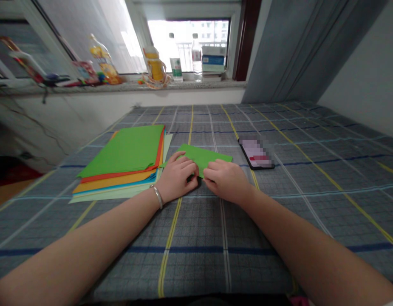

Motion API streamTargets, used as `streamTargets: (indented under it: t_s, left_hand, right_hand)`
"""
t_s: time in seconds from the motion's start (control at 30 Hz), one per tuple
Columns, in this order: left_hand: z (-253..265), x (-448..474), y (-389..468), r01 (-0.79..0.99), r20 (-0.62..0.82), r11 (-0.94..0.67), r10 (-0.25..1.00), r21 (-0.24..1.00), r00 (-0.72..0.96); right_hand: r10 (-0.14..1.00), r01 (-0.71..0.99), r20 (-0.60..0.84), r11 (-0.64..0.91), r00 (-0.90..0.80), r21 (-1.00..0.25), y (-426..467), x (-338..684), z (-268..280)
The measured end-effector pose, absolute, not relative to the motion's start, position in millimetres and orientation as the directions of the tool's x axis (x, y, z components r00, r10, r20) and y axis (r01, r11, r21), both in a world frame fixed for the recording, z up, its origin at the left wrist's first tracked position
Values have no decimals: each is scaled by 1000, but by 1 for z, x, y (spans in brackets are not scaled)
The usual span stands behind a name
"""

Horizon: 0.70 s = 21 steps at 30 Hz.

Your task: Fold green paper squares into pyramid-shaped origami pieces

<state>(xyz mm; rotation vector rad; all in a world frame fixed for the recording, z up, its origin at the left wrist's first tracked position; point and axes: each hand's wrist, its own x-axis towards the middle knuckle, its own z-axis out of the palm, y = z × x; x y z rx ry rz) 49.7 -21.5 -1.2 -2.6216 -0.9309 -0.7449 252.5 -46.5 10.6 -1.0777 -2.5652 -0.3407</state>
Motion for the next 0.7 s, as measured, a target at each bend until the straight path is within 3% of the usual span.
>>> streamTargets:
  t_s: [0.17,0.7]
  left_hand:
    - [1,41,-16,703,523,-710,583,-43,621]
    - [21,2,1,796,357,-586,719,-151,597]
  right_hand:
    - [656,711,387,703,-648,-2,-44,264,11]
    - [680,639,376,729,-630,-247,-37,287,11]
